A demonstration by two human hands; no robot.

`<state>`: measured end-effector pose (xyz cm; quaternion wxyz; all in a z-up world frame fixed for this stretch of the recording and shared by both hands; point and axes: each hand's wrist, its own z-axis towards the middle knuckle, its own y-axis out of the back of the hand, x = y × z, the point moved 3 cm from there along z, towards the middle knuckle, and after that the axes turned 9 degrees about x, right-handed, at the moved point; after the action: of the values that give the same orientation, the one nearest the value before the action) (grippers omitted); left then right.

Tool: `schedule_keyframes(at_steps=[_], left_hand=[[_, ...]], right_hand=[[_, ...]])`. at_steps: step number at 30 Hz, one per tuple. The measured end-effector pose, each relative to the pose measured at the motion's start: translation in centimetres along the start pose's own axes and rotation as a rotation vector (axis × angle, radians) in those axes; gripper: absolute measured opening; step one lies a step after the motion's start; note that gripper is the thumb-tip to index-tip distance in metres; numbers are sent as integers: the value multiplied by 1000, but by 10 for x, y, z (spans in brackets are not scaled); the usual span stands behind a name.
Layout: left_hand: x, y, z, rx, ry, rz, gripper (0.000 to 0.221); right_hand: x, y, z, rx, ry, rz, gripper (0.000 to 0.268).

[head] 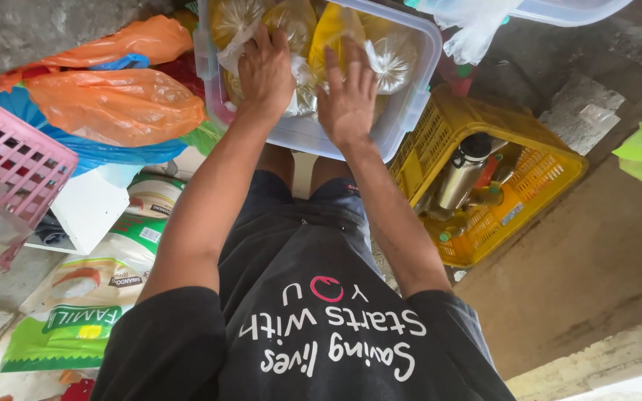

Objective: Organizing plastic bags of oil into a container and leveling a large pile of rice using a wooden board.

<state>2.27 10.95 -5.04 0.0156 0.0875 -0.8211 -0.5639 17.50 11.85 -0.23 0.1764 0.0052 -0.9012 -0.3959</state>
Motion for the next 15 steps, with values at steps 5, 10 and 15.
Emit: schedule_keyframes(at_steps=[5, 10, 15], left_hand=[[-4, 15, 18, -69, -138, 9, 28], [-2, 47, 7, -121, -296, -31, 46], [12, 38, 7, -165, -246, -24, 49]], right_hand=[[5, -5, 32, 192, 63, -219, 68], [8, 26, 37, 360, -26, -145, 70], [20, 33, 44, 424, -42, -189, 67]])
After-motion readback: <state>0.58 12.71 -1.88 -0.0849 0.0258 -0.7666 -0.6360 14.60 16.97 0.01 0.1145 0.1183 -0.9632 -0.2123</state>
